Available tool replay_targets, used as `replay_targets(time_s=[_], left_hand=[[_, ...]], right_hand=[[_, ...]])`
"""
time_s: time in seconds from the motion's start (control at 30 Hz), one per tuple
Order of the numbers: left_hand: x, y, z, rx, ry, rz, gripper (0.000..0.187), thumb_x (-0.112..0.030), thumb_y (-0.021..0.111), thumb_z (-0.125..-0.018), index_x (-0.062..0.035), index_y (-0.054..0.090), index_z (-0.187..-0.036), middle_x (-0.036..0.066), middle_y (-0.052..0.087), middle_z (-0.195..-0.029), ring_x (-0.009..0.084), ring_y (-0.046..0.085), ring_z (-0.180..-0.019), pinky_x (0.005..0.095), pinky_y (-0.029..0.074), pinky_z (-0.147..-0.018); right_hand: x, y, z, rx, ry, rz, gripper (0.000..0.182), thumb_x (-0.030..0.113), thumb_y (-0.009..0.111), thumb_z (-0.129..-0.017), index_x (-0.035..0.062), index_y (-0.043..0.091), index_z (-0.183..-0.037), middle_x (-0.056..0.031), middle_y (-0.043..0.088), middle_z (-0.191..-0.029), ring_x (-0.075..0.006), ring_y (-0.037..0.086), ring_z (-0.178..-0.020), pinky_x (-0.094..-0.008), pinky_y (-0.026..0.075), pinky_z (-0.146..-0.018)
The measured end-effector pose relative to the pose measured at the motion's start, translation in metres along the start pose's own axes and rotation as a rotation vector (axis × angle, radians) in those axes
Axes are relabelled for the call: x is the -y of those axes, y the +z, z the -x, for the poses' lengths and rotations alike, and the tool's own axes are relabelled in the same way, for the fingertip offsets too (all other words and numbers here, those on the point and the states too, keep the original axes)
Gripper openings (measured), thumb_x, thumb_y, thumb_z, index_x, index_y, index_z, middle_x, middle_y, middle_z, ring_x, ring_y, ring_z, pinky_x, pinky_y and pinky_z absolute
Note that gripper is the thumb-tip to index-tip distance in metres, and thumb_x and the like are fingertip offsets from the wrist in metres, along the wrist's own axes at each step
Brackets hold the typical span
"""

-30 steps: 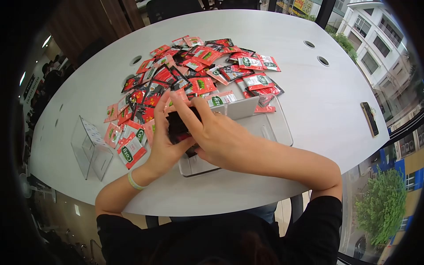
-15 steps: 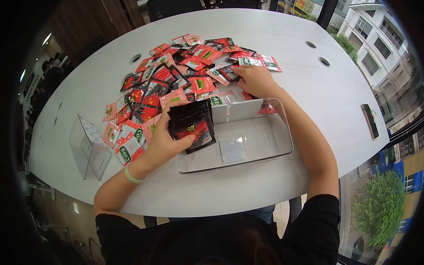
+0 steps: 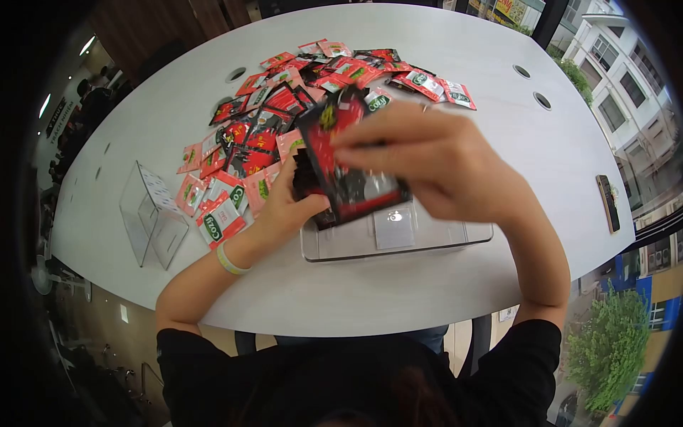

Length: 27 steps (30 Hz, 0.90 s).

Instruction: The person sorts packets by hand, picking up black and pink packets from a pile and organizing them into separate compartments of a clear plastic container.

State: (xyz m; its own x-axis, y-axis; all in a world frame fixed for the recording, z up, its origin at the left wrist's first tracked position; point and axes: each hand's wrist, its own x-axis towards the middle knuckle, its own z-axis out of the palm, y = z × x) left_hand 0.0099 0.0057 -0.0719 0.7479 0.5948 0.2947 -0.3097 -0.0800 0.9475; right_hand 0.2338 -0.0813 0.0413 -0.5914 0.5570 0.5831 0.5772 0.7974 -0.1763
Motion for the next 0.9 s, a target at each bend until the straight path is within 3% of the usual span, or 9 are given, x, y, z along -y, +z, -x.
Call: replay_targets(time_s=[0.1,0.2,0.3,0.4,0.5,0.57,0.73,0.8,0.9], left_hand=[[0.004,0.001,0.002,-0.068,-0.026,-0.009,0.053,0.003,0.055,-0.086,-0.0034,0.037,-0.135,0.008,0.051,-0.127,0.0137,0.051,-0.113,0.0295,0.043,-0.098],[0.005,-0.002,0.006,-0.053,-0.012,-0.086,0.050,-0.003,0.043,-0.089,-0.0029,0.035,-0.138,0.010,0.049,-0.129,0.0150,0.046,-0.119,0.0315,0.037,-0.103],[0.000,-0.004,0.006,-0.014,-0.034,-0.166,0.056,-0.007,0.036,-0.088,-0.0014,0.031,-0.143,0.012,0.045,-0.136,0.0179,0.039,-0.128,0.0315,0.030,-0.107],[0.009,0.002,0.006,-0.097,-0.023,0.185,0.058,-0.009,0.038,-0.087,0.0008,0.028,-0.143,0.011,0.042,-0.139,0.0191,0.039,-0.128,0.0308,0.029,-0.108],[0.012,0.000,0.007,-0.086,0.022,0.277,0.060,-0.015,0.041,-0.088,0.0022,0.027,-0.143,0.012,0.039,-0.142,0.0193,0.039,-0.128,0.0299,0.026,-0.110],[0.011,-0.001,0.007,-0.069,0.062,-0.080,0.066,-0.018,0.049,-0.085,0.0010,0.025,-0.144,0.014,0.037,-0.141,0.0203,0.038,-0.130,0.0323,0.027,-0.111],[0.002,0.006,0.006,0.012,0.163,-0.191,0.078,-0.009,0.059,-0.076,-0.0018,0.021,-0.144,0.015,0.040,-0.136,0.0228,0.039,-0.129,0.0364,0.031,-0.110],[0.000,0.008,0.006,-0.009,0.177,-0.200,0.081,-0.005,0.061,-0.074,-0.0031,0.020,-0.144,0.015,0.040,-0.134,0.0232,0.040,-0.128,0.0374,0.033,-0.109],[-0.006,0.011,0.006,-0.015,0.100,-0.130,0.082,-0.001,0.059,-0.073,-0.0051,0.020,-0.145,0.015,0.041,-0.134,0.0223,0.042,-0.126,0.0361,0.035,-0.108]], right_hand=[[0.019,0.018,0.007,0.117,0.012,-0.148,0.049,-0.013,0.056,-0.058,-0.0092,0.065,-0.106,-0.0181,0.063,-0.115,-0.0343,0.062,-0.088,-0.0414,0.052,-0.075],[0.009,0.026,0.013,0.174,0.092,-0.219,0.047,-0.007,0.062,-0.061,-0.0078,0.066,-0.108,-0.0153,0.063,-0.116,-0.0332,0.061,-0.085,-0.0394,0.052,-0.073],[0.006,0.037,0.014,0.152,0.043,-0.033,0.026,0.001,0.068,-0.066,-0.0021,0.069,-0.092,-0.0091,0.065,-0.106,-0.0263,0.061,-0.082,-0.0346,0.052,-0.070],[0.018,0.045,0.016,0.207,0.040,0.147,0.006,0.006,0.068,-0.069,0.0034,0.068,-0.074,-0.0057,0.060,-0.093,-0.0214,0.060,-0.077,-0.0340,0.051,-0.063],[0.024,0.046,0.017,0.414,0.146,0.162,0.011,0.010,0.067,-0.073,0.0057,0.071,-0.083,-0.0061,0.056,-0.089,-0.0226,0.062,-0.075,-0.0369,0.050,-0.060],[0.027,0.046,0.014,0.486,0.224,0.134,0.015,0.011,0.067,-0.076,0.0054,0.071,-0.090,-0.0070,0.056,-0.089,-0.0235,0.062,-0.076,-0.0375,0.051,-0.061],[0.018,0.051,0.012,0.614,0.333,-0.170,0.026,0.015,0.065,-0.086,0.0039,0.068,-0.109,-0.0107,0.057,-0.093,-0.0280,0.063,-0.082,-0.0387,0.052,-0.069],[0.017,0.054,0.015,0.487,0.276,-0.319,0.041,0.030,0.058,-0.094,-0.0036,0.061,-0.117,-0.0166,0.059,-0.102,-0.0343,0.062,-0.088,-0.0402,0.051,-0.078],[0.018,0.052,0.019,0.569,0.289,-0.434,0.065,0.048,0.048,-0.097,-0.0119,0.053,-0.123,-0.0239,0.057,-0.112,-0.0394,0.060,-0.097,-0.0427,0.049,-0.086]])
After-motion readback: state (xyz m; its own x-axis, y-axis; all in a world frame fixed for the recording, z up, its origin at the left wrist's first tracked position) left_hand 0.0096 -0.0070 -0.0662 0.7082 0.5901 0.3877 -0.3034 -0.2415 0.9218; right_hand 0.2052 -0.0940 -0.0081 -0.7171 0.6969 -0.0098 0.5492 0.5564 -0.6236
